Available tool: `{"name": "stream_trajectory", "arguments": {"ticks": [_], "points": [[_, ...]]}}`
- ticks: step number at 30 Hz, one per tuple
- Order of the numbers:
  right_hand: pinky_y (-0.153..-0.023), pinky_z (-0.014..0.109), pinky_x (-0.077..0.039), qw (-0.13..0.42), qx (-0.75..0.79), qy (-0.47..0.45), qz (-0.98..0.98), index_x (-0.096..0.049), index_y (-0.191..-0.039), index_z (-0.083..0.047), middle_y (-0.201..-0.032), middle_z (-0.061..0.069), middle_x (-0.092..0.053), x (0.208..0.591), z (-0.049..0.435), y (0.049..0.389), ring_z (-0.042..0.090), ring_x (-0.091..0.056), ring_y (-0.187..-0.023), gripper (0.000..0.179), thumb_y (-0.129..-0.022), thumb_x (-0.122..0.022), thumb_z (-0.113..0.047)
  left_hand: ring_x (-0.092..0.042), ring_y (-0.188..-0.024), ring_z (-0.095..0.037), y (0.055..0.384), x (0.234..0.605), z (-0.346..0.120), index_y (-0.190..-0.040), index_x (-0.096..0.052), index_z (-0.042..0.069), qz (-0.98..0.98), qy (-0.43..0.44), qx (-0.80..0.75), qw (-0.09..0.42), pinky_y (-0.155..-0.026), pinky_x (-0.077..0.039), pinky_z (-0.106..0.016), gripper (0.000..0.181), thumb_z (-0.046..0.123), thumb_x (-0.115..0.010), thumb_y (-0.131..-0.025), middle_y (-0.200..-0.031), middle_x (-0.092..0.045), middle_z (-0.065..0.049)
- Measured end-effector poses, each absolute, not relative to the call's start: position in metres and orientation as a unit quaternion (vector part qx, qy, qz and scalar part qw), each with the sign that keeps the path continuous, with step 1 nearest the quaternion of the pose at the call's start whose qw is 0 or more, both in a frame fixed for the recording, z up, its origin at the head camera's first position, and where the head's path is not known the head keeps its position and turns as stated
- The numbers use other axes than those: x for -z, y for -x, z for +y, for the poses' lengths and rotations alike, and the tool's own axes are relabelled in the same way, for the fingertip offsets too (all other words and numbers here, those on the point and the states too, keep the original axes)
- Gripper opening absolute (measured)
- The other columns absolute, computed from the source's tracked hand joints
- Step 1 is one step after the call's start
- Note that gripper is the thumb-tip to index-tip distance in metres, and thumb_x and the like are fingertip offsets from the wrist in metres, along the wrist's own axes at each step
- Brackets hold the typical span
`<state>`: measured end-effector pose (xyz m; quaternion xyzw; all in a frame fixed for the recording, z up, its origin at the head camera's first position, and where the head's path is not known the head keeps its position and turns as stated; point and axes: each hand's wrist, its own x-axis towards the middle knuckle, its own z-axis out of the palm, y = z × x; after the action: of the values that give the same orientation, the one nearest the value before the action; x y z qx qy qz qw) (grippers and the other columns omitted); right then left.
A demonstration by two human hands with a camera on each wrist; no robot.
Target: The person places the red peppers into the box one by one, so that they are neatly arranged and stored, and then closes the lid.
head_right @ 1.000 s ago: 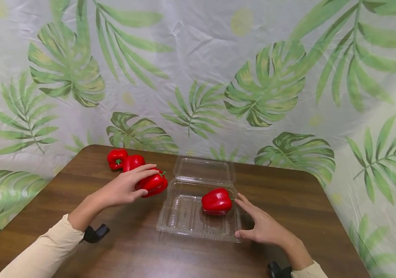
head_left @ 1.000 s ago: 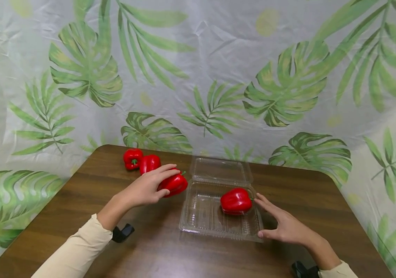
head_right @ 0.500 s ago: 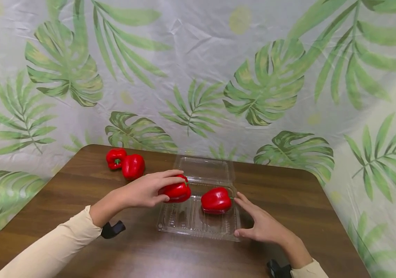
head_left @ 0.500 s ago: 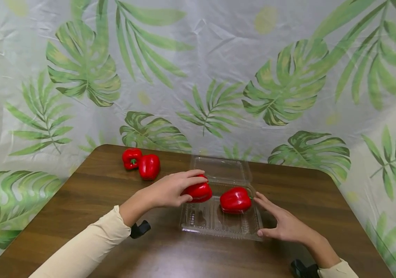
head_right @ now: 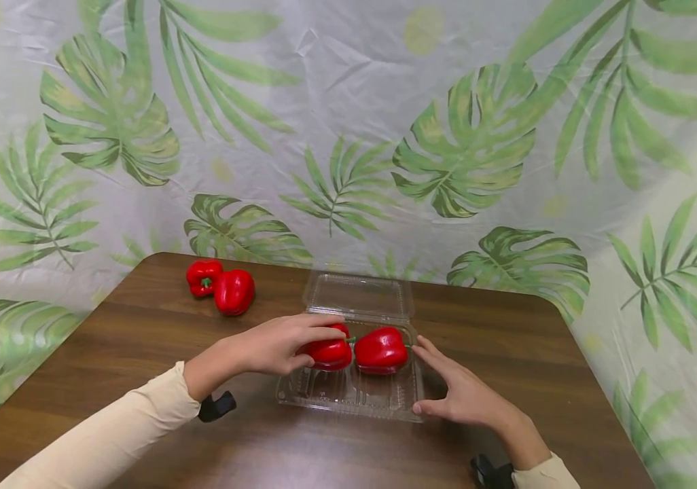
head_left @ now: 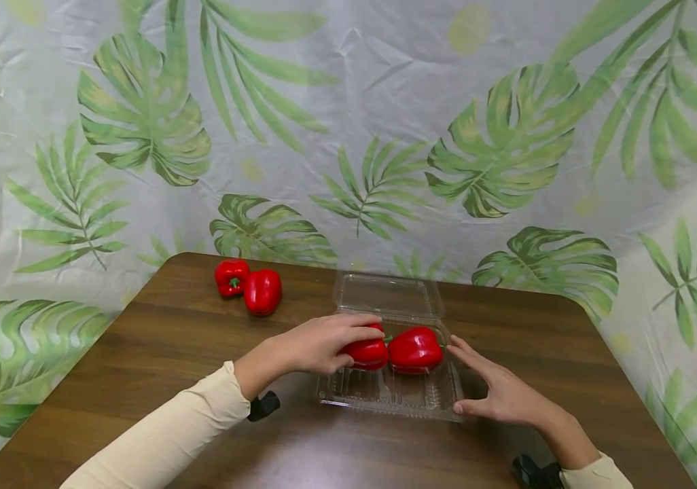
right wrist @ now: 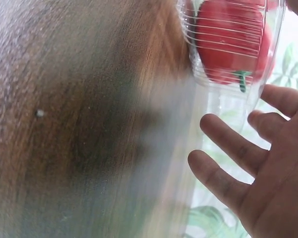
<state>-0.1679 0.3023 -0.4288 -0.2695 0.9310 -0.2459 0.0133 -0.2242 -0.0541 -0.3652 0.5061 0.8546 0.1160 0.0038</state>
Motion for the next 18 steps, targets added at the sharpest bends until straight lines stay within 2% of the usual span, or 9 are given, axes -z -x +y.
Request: {"name": "stream_trajectory", "arguments": {"ticks": [13, 18], "points": [[-0.096, 0.058, -0.052, 0.008, 0.239, 0.269, 0.933, -0.037, -0.153, -0.009, -0.161, 0.02, -0.032, 0.43, 0.302, 0.168, 0.044, -0.046, -0.137, 0.09, -0.081, -0.078, -0.044, -0.048, -0.14, -0.026, 0.231, 0.381, -0.048, -0.14, -0.056, 0.02, 0.859, -0.501, -0.106, 0.026, -0.113, -0.043, -0.048, 0.057, 0.006, -0.069, -0.087, -0.156, -0.045, -0.005], [-0.097, 0.057, -0.052, 0.005, 0.234, 0.268, 0.934, -0.037, -0.153, -0.009, -0.161, 0.02, -0.032, 0.431, 0.303, 0.168, 0.043, -0.046, -0.137, 0.09, -0.081, -0.078, -0.044, -0.05, -0.138, -0.028, 0.234, 0.389, -0.048, -0.139, -0.057, 0.019, 0.859, -0.502, -0.097, 0.019, -0.112, -0.043, -0.05, 0.057, 0.005, -0.07, -0.085, -0.155, -0.045, -0.005]]}}
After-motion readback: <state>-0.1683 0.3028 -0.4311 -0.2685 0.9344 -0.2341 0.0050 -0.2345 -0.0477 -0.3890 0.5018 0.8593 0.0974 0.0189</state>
